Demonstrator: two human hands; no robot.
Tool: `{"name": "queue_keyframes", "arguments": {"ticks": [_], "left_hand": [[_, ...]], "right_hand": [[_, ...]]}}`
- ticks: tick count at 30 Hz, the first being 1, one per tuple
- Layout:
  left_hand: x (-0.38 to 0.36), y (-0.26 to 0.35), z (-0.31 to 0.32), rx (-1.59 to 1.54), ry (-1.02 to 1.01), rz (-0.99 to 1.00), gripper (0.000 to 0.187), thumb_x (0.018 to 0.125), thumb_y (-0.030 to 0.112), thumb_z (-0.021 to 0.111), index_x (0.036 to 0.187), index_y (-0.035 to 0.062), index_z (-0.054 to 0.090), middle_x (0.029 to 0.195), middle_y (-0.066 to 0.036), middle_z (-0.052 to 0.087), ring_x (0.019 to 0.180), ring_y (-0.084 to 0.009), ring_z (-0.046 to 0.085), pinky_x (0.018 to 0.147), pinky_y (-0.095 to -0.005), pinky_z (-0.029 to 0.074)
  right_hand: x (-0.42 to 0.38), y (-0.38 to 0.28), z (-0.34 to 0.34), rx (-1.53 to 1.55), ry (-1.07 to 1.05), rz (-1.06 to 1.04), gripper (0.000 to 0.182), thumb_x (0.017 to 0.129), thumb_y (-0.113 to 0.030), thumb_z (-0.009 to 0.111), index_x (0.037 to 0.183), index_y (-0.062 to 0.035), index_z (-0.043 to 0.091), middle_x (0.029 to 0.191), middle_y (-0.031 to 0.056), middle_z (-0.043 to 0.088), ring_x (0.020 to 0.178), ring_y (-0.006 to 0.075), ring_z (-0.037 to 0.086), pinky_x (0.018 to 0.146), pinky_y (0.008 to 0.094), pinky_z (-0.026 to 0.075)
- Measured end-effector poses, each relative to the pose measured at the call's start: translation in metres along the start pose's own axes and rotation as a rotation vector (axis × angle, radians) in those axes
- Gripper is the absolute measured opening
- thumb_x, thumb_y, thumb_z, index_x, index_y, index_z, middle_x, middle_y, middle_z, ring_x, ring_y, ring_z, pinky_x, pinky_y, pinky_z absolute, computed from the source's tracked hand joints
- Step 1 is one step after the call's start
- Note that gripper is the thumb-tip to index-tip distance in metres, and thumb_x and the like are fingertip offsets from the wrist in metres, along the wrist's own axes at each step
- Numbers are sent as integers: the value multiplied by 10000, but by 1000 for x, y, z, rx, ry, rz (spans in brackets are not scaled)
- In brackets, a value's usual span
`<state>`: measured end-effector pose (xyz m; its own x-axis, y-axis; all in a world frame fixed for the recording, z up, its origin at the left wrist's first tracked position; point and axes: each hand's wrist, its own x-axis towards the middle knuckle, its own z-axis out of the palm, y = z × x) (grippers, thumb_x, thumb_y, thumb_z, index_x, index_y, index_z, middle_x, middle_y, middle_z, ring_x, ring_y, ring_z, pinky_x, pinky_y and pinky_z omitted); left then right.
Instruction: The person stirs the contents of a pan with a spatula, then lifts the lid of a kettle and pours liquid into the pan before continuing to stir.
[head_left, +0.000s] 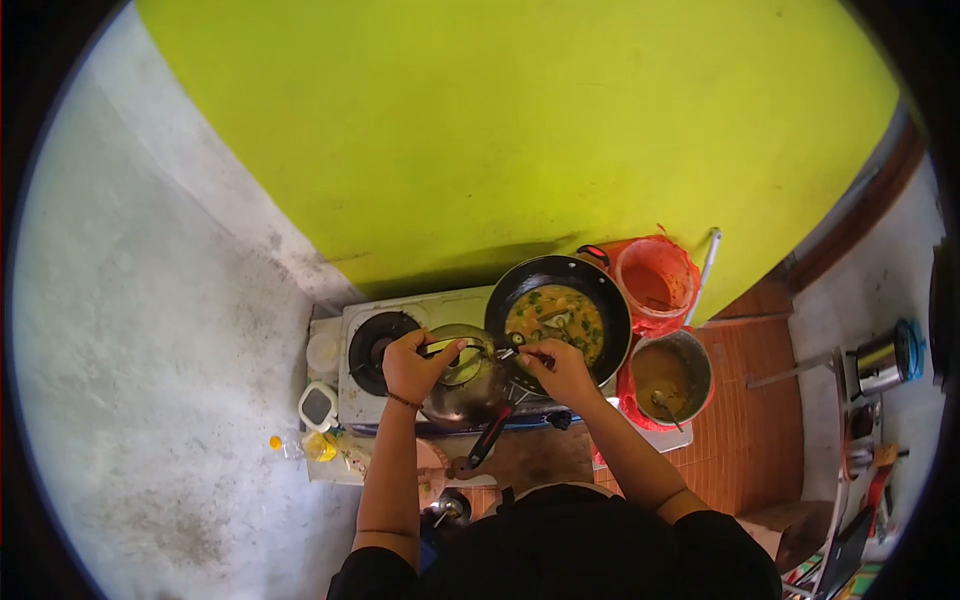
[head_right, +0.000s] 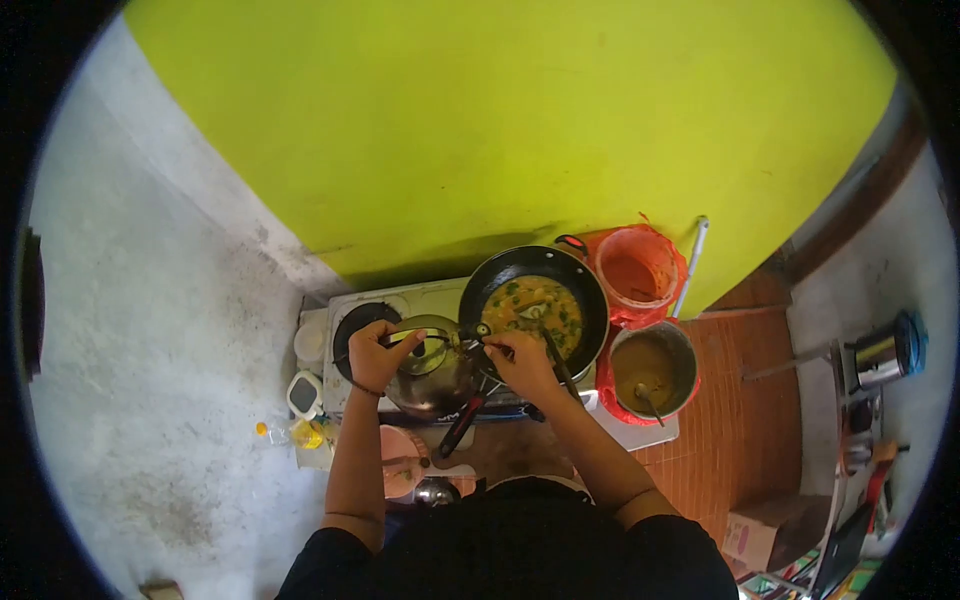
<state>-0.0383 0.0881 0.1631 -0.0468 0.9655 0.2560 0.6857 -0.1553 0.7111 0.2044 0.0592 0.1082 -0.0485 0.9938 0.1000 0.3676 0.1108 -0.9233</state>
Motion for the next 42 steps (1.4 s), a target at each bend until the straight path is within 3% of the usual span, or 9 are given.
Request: {"name": "queue_keyframes", "arguments": {"ticks": [2,7,10,13,16,24,25,34,42], "left_hand": [[-6,-8,-11,6,47,-10,413,685,350,847,679,-13,650,530,-28,519,497,-88,443,481,-258,349],[-27,-41,-40,-65,101,-83,354,710,305,839,714,-4,665,577,-34,594,534,-66,510,500,-242,390],[-40,-61,-59,-99,178,-156,369,709,317,835,710,-5,655,559,-32,563,518,-74,475,490,-253,375],[-53,-85,-74,-122,244,-215,393,712,336,826,714,-13,644,551,-54,538,500,-106,450,481,-277,367],[-64,-103,-83,-115,285,-274,388,739,337,808,725,-15,644,549,-41,520,505,-100,428,481,-275,349],[-59,-153,-85,-162,437,-278,376,802,342,751,788,-22,655,573,-79,547,515,-132,459,500,-301,380],[-55,-153,-87,-133,424,-307,322,815,286,744,788,-26,667,562,-44,518,544,-87,427,516,-275,365],[-6,-207,-66,-106,405,-309,325,828,306,719,818,-15,669,588,-72,551,540,-127,450,521,-296,383],[36,-229,-51,-104,451,-263,316,816,313,716,817,-1,680,627,-134,600,517,-216,522,525,-339,418]], "right_hand": [[4,-10,13,-15,-44,-11,189,849,-121,674,1013,-31,700,821,112,653,645,179,580,618,301,466],[10,-31,54,12,-148,-112,182,850,-115,667,1005,-24,696,822,105,639,650,177,581,614,295,463],[11,-32,82,46,-223,-173,157,850,-75,674,997,-27,702,762,44,616,611,96,491,576,243,407],[11,-37,104,26,-289,-175,157,850,-68,668,996,-20,699,805,66,642,623,113,528,587,247,433],[18,-41,129,9,-382,-203,187,831,-88,672,998,-6,688,892,155,660,716,220,636,625,307,503],[39,-39,190,-33,-465,-248,201,825,-82,671,997,19,677,887,162,658,760,259,653,698,337,516],[42,-37,195,-33,-462,-249,204,824,-82,671,999,21,676,886,164,658,764,261,654,708,342,516],[53,-19,203,3,-496,-182,228,836,-71,651,1041,28,662,886,156,669,787,253,662,732,330,523],[47,-1,180,-21,-497,-143,222,833,-43,635,1042,31,658,904,151,674,791,243,667,728,319,525]]}}
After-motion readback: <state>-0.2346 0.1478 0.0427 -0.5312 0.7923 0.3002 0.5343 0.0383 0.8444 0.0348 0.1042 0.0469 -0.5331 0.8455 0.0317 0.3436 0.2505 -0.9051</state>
